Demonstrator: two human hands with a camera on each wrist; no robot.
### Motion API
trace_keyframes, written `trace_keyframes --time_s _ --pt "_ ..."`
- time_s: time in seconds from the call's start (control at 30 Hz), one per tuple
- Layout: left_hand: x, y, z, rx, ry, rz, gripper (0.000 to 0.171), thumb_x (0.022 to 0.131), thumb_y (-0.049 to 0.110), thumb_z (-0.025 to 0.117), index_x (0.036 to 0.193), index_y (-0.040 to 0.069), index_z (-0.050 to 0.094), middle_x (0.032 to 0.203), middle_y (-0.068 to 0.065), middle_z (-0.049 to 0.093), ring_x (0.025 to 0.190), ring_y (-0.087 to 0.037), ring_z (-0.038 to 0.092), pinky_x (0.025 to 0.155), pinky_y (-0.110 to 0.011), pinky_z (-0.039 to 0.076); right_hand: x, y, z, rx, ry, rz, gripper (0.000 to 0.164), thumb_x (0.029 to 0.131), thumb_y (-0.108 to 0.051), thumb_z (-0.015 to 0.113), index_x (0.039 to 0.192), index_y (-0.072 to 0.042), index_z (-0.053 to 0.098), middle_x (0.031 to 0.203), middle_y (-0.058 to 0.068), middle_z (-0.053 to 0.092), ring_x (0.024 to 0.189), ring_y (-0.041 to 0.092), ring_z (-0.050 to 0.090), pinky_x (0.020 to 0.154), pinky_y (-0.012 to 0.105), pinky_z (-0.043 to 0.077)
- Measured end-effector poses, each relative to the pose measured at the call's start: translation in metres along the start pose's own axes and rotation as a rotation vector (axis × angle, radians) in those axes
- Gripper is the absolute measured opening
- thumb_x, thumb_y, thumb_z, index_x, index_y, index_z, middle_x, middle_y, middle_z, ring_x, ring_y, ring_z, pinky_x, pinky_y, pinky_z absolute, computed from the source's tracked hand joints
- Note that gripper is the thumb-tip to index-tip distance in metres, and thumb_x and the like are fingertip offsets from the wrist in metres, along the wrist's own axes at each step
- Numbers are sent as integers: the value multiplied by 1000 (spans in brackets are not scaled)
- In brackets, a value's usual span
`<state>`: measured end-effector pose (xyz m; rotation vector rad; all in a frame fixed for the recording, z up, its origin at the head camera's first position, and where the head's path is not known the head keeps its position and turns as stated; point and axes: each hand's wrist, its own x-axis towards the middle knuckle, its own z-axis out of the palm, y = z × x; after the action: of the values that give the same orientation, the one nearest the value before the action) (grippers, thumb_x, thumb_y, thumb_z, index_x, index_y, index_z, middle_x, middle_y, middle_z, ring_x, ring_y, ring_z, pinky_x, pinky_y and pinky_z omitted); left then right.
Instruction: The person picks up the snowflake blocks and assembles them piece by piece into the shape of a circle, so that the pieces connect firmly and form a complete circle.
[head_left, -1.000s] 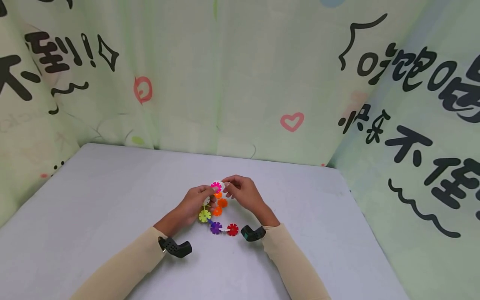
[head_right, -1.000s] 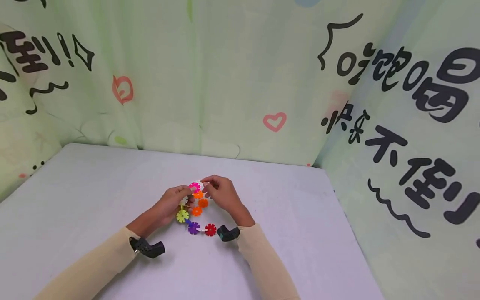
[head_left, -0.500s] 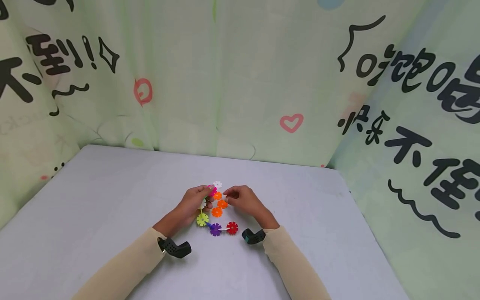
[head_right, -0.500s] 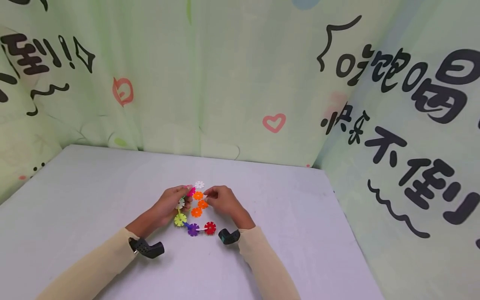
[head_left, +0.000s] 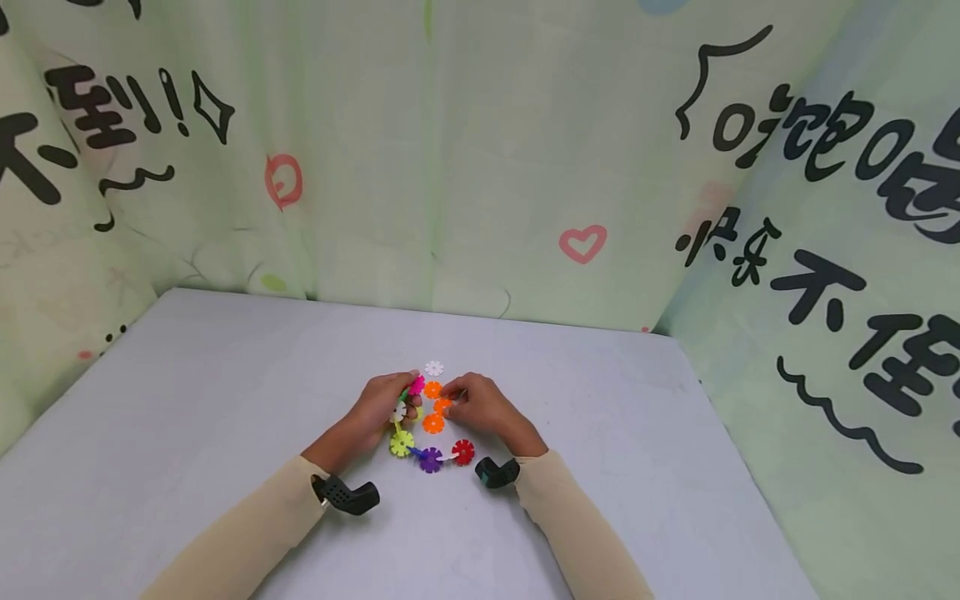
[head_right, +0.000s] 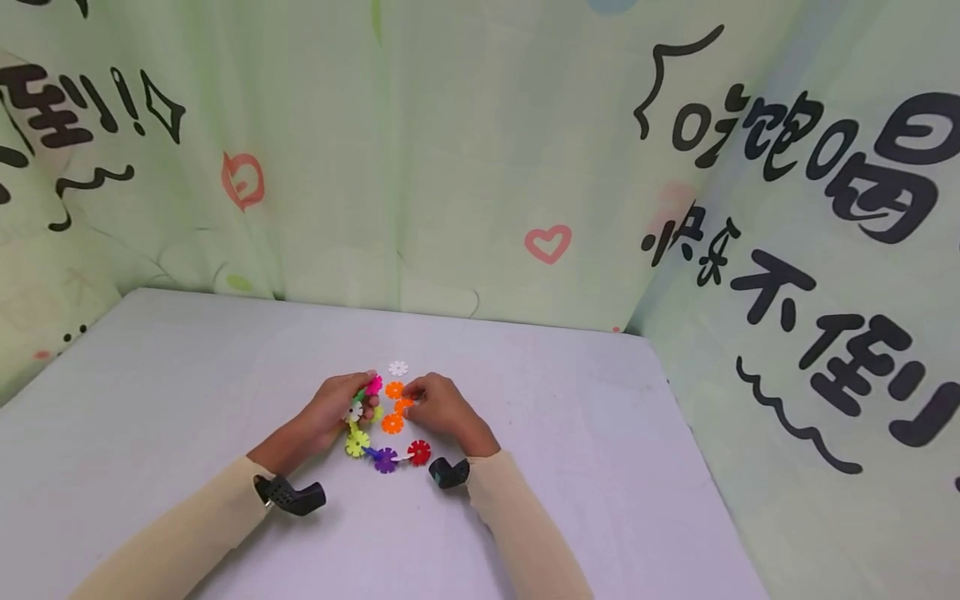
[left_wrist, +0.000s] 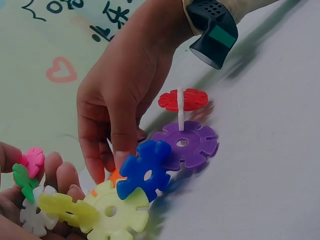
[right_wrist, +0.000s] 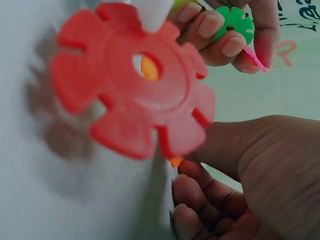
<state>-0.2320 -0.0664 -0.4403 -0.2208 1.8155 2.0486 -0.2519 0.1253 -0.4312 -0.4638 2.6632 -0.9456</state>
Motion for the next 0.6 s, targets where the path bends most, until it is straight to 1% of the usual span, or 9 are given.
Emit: trace_keyframes --time_s 0.13,0.23,0.3,0.43,0.53,0.6 --pt "-1 0 1 6 -7 5 48 101 45 46 109 -1 56 83 -7 56 60 -16 50 58 -24 48 -1 -2 -1 -11 -17 22 18 87 -8 71 105 -7 71 94 3 57 86 21 51 76 31 48" --pt "-1 1 1 29 8 6 50 101 48 45 105 -1 57 82 -7 56 58 -16 50 57 -24 47 -2 -3 -1 -21 -35 20 13 87 -8 72 100 -7 71 92 2 57 87 21 51 76 31 48" --pt "0 1 2 41 19 6 48 101 46 44 103 -1 58 81 -8 56 58 -17 50 57 -25 47 -2 -4 -1 -33 -45 12 13 87 -7 72 100 -7 70 92 3 57 87 20 51 76 31 49" --pt "3 4 3 57 26 14 44 103 39 41 101 -1 58 79 -7 57 59 -17 51 58 -25 48 -3 -6 -1 -51 -40 12 19 87 -7 71 106 -5 68 92 3 56 86 20 51 76 30 48" --pt "4 5 4 56 19 12 42 104 36 38 103 -2 57 78 -7 58 59 -17 51 58 -25 48 -3 -8 -2 -51 -26 35 20 87 -7 72 107 -3 68 92 3 58 86 20 52 78 31 49" --pt "4 5 3 51 15 9 42 104 35 38 103 -2 57 77 -7 58 58 -17 51 59 -25 48 -3 -8 -2 -52 -12 47 19 86 -7 73 104 -3 68 92 3 58 86 20 52 79 31 49"
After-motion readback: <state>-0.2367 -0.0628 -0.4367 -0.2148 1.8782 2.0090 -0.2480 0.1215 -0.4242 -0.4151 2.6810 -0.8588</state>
